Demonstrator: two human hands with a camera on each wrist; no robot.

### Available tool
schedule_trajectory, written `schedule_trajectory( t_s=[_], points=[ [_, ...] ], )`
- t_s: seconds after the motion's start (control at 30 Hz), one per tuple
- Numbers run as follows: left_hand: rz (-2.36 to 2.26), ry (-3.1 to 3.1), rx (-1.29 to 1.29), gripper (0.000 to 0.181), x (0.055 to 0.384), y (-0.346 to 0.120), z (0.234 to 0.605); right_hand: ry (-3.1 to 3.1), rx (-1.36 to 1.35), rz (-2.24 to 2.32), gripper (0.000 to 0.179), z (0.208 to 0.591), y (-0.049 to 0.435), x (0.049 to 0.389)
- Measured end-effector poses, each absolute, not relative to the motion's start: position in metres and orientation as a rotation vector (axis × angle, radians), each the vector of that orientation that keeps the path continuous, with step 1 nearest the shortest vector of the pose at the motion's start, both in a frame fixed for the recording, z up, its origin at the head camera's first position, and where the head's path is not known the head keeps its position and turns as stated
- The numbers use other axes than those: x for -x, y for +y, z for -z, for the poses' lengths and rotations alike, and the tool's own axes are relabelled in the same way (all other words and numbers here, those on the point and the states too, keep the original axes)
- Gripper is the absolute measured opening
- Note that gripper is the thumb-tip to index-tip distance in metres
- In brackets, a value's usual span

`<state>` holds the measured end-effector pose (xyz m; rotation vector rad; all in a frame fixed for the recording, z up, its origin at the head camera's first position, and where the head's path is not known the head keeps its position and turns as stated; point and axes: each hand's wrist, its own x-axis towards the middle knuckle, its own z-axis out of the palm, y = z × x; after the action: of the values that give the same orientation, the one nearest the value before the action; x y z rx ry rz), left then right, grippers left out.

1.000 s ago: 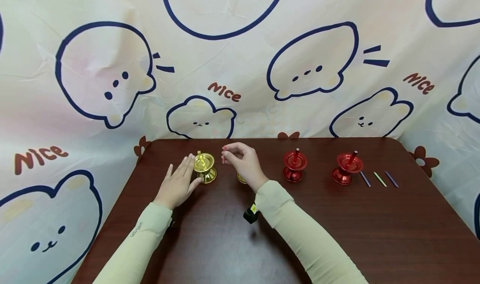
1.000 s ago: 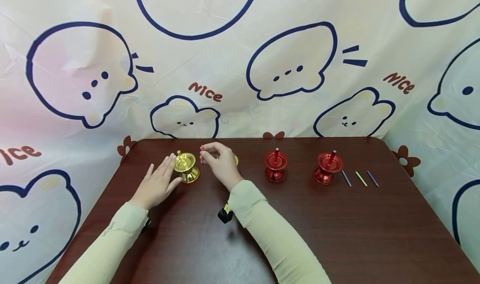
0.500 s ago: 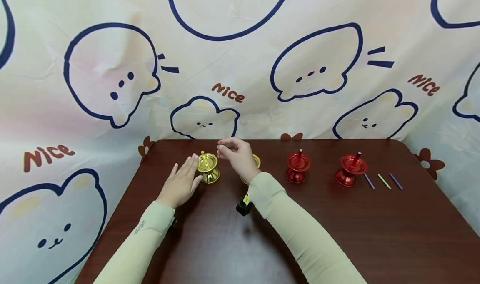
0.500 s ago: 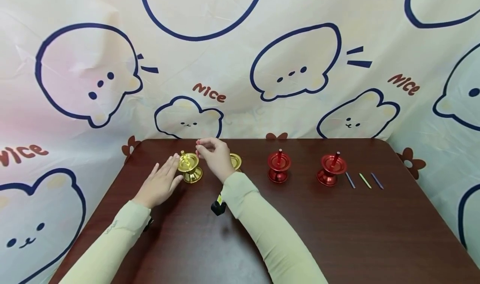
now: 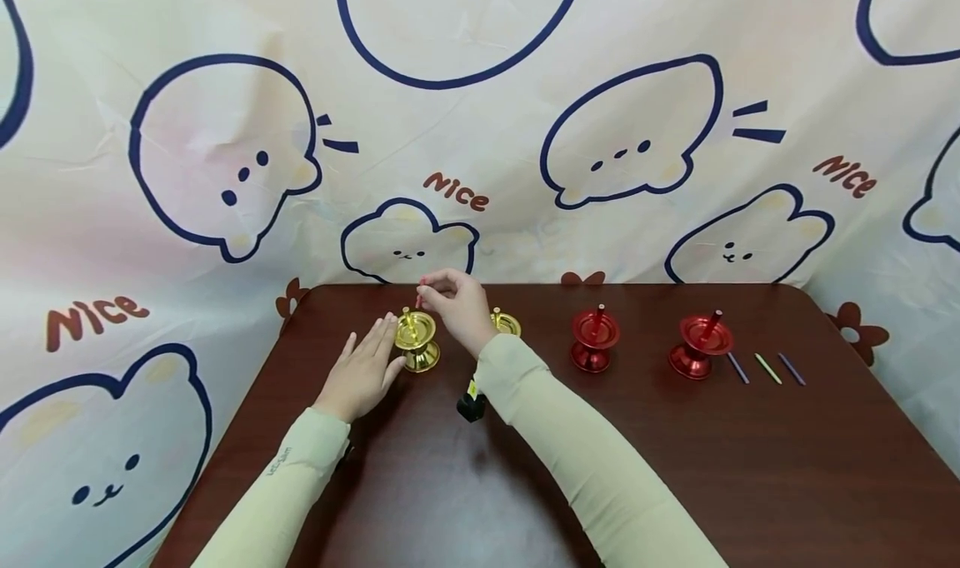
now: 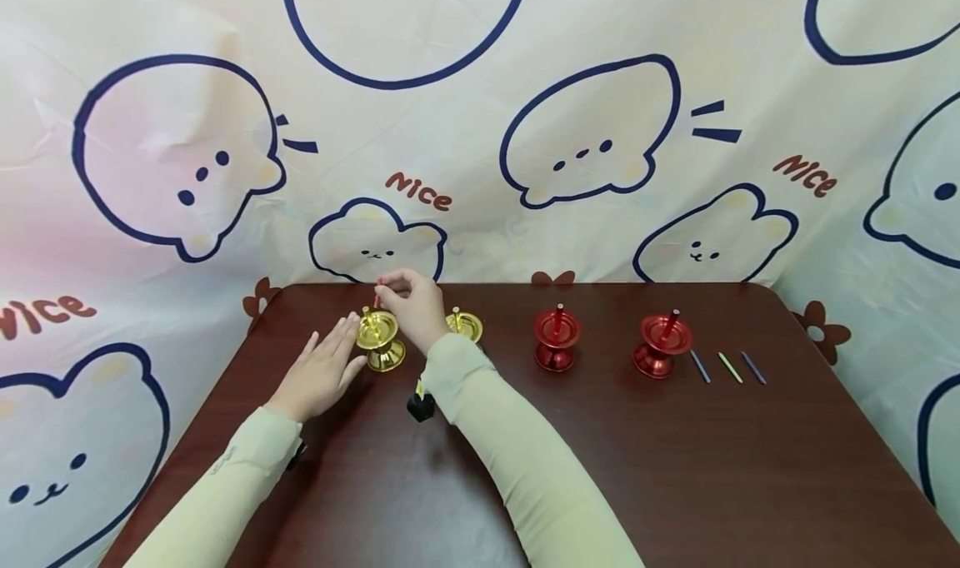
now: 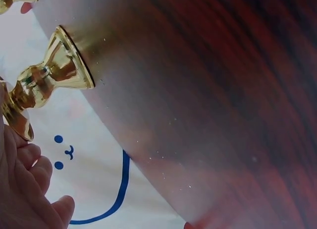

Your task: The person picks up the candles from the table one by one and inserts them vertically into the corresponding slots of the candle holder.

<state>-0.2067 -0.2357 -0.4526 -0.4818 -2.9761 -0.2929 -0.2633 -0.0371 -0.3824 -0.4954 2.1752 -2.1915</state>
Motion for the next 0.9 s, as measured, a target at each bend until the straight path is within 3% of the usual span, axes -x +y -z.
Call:
schedule_trajectory(
  t_s=[0.9],
  points=[
    [0.302,-2.986,0.478,0.069,0.208,-0.236,0.454,2.555,0.552,1.842,0.005,0.375,-0.054,0.264]
  ],
)
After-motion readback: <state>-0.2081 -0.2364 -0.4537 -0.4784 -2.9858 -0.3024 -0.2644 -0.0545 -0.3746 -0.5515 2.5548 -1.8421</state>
